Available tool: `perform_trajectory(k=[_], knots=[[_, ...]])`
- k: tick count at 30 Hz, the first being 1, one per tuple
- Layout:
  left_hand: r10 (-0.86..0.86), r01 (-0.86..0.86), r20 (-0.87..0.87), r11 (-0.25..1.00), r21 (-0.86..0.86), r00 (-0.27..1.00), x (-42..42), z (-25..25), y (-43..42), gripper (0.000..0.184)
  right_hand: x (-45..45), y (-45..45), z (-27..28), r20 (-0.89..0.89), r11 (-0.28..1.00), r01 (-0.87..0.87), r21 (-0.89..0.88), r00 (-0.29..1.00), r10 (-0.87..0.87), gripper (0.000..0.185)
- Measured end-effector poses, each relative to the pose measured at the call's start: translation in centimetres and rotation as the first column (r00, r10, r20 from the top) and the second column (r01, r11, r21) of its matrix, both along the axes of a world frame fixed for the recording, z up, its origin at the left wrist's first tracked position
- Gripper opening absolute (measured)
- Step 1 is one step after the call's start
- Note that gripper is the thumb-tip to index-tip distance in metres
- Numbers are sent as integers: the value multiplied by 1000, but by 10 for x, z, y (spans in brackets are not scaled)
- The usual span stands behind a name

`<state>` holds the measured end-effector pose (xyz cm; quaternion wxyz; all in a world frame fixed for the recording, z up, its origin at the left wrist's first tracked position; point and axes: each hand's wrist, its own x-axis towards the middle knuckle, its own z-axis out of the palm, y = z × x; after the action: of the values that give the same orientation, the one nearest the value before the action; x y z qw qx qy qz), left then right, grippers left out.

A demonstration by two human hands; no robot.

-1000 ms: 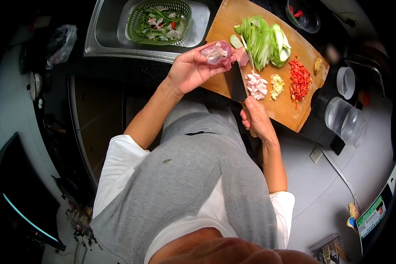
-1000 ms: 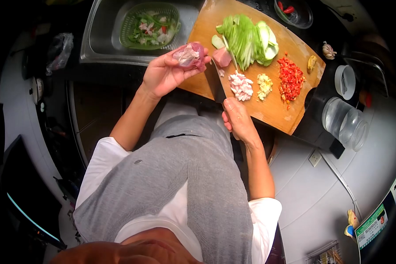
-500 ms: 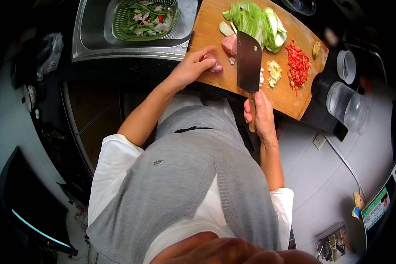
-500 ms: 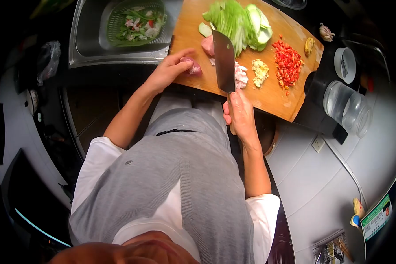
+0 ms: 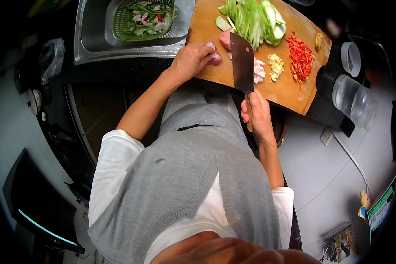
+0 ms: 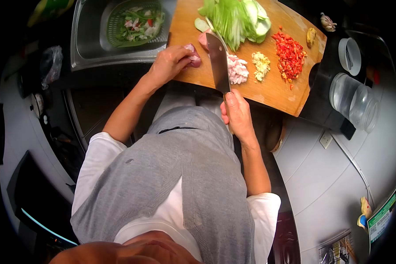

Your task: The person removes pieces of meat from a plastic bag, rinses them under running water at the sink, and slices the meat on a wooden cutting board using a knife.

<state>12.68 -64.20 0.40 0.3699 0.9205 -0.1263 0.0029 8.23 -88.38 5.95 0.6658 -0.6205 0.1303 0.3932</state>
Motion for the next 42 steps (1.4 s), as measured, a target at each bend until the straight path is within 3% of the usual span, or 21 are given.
perform_trajectory(k=[5, 6, 7, 8, 10, 12, 15, 18, 21, 27, 30, 33, 35, 37, 40, 41, 42], knots=[[-26, 34, -80, 994, 103, 996, 6, 4, 1, 11, -3, 0, 1, 16, 1000, 17, 2, 1000, -17, 38], [48, -128, -346, 969, -212, 937, 5, 12, 0, 11, -3, -2, 1, 21, 999, 41, -9, 999, -41, 38], [17, -348, -596, 824, -447, 803, 5, 16, 0, 13, -3, -4, 3, 25, 999, 48, -9, 999, -48, 38], [10, -341, -594, 826, -448, 804, 5, 17, 1, 13, -3, -6, 5, 32, 995, 95, -2, 995, -95, 36], [-23, -452, -649, 699, -555, 761, 0, 14, 5, 17, -4, -9, 9, 33, 990, 144, 2, 989, -144, 36], [-44, -469, -654, 660, -586, 755, -5, 12, 0, 16, -5, -11, 11, 32, 988, 153, 14, 988, -153, 36], [19, -625, -702, 474, -621, 712, -12, 12, -21, 12, -9, -5, 19, 12, 992, 122, 41, 992, -123, 36], [35, -685, -755, 451, -572, 655, -14, 2, -27, 11, -14, 3, 15, -12, 997, 34, 74, 999, -33, 37], [97, -686, -732, 450, -572, 674, -15, -2, -26, 10, -16, 9, 2, 34, 998, -52, 42, 998, 50, 36], [145, -647, -684, 507, -569, 715, -17, -3, -19, 5, -10, 7, -8, 70, 978, -163, -129, 982, 173, 33], [136, -695, -714, 409, -591, 687, -16, 3, -16, 1, -8, 5, -12, 73, 986, -128, -106, 988, 136, 34], [97, -686, -723, 422, -592, 684, -12, 4, -9, 1, -9, 7, -4, 12, 996, -75, -55, 997, 76, 35], [73, -692, -731, 400, -601, 678, -9, 9, -6, 2, -9, 5, 2, -71, 997, 72, -11, 995, -72, 36], [-79, -670, -700, 232, -705, 710, -6, 15, -4, 2, -9, 2, 10, -47, 992, 125, -11, 991, -125, 37], [-132, -646, -672, 191, -739, 729, 0, 28, -7, 5, -8, -9, 10, -5, 980, 198, 6, 980, -198, 38], [-137, -644, -670, 191, -741, 730, 2, 26, -9, 5, -7, -11, 13, 22, 978, 210, 13, 977, -210, 38], [-50, -622, -692, 397, -675, 720, 4, 23, -12, 7, -7, -13, 15, 49, 975, 221, 19, 974, -222, 38]])
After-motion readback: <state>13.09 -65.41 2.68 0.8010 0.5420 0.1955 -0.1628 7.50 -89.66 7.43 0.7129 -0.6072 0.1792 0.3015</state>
